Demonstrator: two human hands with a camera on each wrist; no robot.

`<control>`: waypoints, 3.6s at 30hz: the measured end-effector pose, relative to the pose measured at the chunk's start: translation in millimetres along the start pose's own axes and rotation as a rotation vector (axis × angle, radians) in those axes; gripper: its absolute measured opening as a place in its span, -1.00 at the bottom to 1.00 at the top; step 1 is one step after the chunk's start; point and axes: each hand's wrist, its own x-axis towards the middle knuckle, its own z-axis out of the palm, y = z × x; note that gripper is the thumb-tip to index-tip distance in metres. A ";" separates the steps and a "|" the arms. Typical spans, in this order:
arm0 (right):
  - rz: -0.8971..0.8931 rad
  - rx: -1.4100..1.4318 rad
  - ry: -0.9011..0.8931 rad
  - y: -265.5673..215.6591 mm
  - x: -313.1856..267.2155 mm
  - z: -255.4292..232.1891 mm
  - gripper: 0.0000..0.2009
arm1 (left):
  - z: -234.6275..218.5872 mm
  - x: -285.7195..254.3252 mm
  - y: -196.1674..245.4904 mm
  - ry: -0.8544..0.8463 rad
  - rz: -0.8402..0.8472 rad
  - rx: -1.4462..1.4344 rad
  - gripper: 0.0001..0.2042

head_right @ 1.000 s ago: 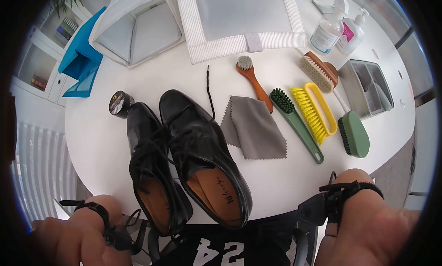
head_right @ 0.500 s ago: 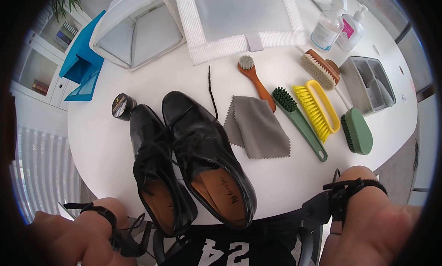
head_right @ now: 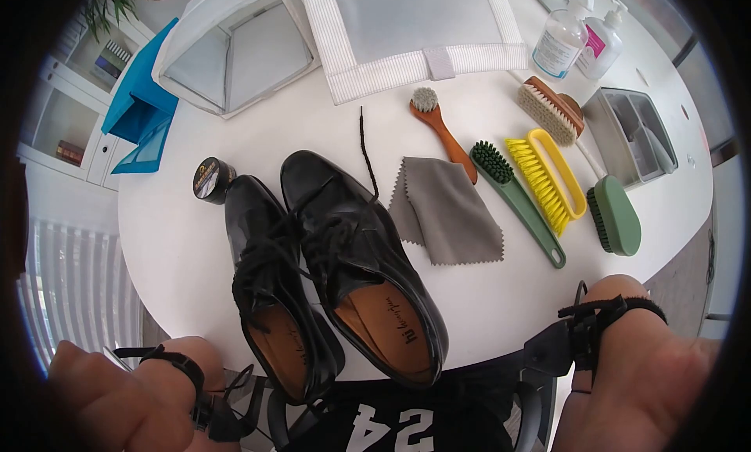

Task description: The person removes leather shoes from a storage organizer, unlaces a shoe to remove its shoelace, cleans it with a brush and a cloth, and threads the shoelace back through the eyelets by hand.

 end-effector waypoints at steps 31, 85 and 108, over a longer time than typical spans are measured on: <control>-0.012 -0.026 0.040 0.6 -0.1 -4.5 -0.60 | -0.2 11.1 -2.0 0.080 0.047 0.009 -0.58; -0.123 -0.078 0.139 -15.7 9.9 -5.7 -0.60 | 0.3 -11.9 28.9 0.178 0.214 0.040 -0.65; -0.132 -0.090 0.160 -18.9 7.3 -3.3 -0.60 | -1.2 -23.9 36.8 0.248 0.251 0.046 -0.68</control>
